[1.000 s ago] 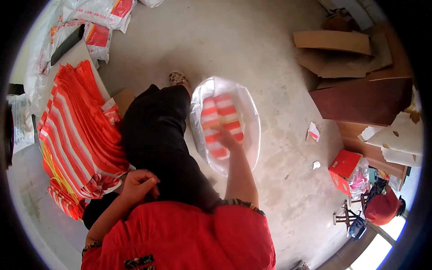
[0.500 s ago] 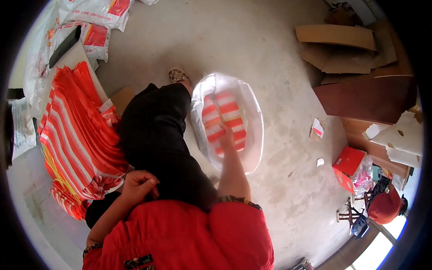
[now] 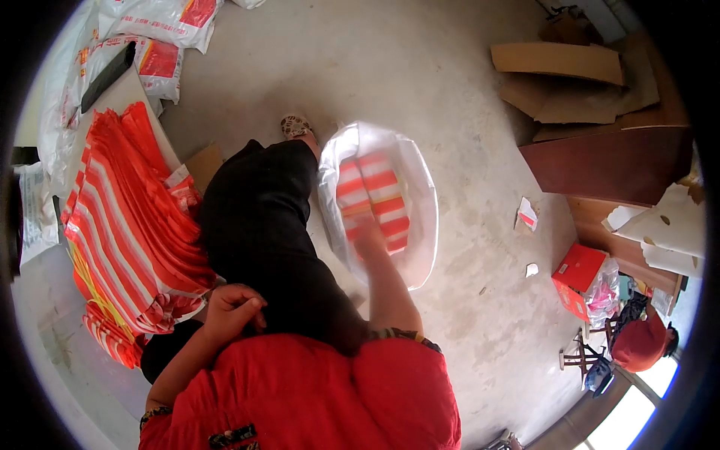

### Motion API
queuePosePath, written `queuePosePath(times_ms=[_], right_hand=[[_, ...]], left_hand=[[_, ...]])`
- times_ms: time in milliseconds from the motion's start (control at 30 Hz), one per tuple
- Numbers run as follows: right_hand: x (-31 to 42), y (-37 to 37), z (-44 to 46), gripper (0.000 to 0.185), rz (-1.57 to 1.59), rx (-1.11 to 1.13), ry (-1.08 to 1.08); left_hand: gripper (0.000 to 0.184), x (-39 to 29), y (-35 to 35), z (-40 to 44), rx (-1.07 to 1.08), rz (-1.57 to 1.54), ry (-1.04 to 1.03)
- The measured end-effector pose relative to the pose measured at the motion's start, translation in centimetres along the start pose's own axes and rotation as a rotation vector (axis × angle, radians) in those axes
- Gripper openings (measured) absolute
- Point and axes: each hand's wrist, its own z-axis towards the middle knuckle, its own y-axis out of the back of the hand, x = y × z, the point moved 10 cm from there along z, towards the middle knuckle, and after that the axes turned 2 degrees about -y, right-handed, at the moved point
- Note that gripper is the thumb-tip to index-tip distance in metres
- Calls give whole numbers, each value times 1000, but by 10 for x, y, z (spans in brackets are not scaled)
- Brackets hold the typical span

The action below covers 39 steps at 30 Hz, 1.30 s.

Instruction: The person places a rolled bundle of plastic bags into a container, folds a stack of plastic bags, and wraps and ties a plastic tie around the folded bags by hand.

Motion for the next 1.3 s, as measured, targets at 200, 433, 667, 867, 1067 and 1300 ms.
queuePosePath(times_ms=[200,433,667,867,1067,1300], right_hand=[[2,-19,0,45,107,225,-50],[-67,-77,2,32,-168,358,16],[-31,-21,-13,30,-17,196,-30],[-18,4,-2,32,41,130,-5],[-63,-22,19,22,67,41,-4],[29,73,1,27,116,-227,133]], left_hand=[[14,1,2,-1,8,13,33],[14,0,0,-1,11,11,16],[15,0,0,-1,-2,23,7],[17,12,-4,1,21,-18,25],[20,6,-3,-11,-14,-10,-17],[24,-62,104,-105,-606,885,-628]])
